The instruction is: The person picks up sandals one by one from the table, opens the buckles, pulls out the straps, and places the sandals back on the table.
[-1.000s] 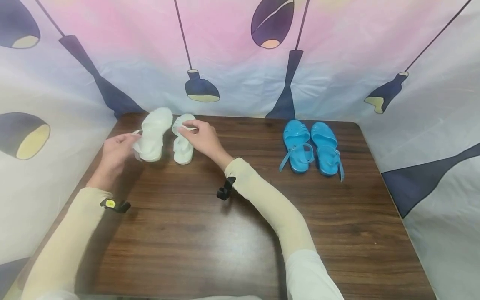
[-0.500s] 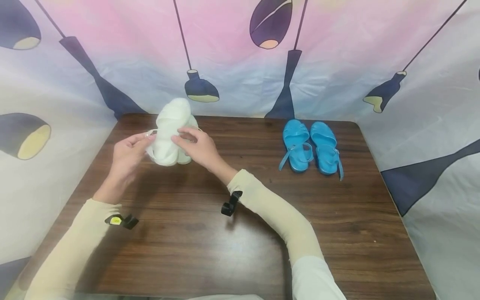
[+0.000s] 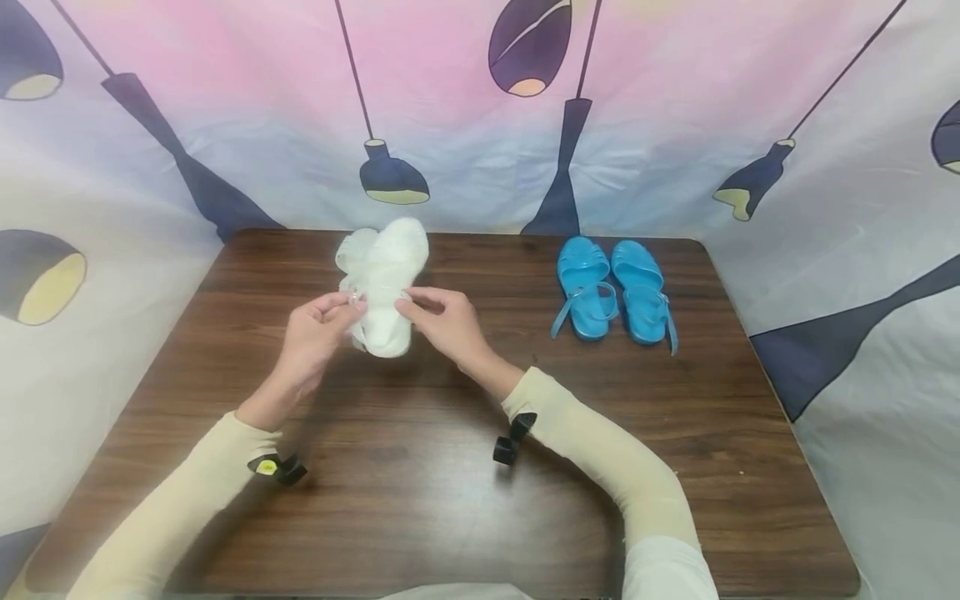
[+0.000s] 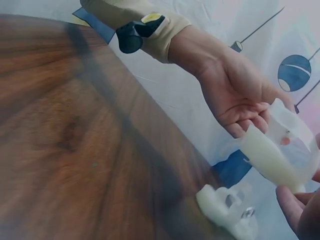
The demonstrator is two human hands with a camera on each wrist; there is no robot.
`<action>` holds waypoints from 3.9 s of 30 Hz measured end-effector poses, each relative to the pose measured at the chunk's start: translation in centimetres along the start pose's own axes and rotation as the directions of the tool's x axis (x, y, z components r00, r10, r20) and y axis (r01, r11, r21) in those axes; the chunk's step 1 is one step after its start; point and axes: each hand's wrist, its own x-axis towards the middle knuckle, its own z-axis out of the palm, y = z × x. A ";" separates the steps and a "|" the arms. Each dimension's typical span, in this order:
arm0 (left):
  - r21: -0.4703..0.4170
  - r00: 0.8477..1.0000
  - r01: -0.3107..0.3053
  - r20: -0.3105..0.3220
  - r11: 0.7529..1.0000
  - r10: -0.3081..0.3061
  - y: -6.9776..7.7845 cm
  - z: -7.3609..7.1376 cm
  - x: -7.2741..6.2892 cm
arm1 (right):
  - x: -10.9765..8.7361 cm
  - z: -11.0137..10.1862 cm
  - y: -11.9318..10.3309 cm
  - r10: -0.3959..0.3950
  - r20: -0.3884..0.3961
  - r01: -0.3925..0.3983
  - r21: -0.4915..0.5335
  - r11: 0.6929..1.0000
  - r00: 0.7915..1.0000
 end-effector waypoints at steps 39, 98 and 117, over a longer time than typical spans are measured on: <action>0.127 0.945 0.110 0.295 0.986 -0.144 -6.2 7.7 -5.1 | -9.2 -7.1 7.3 0.248 -0.030 -0.250 -0.157 0.956 0.968; 0.255 0.860 0.010 0.490 0.967 -0.138 -7.3 5.5 -3.9 | -1.6 -6.8 5.5 -0.079 0.619 0.461 -0.488 0.741 0.781; 0.232 0.871 0.018 0.474 0.973 -0.129 -7.9 5.6 -3.6 | -1.3 -6.2 6.3 -0.249 0.643 0.610 -0.430 0.666 0.725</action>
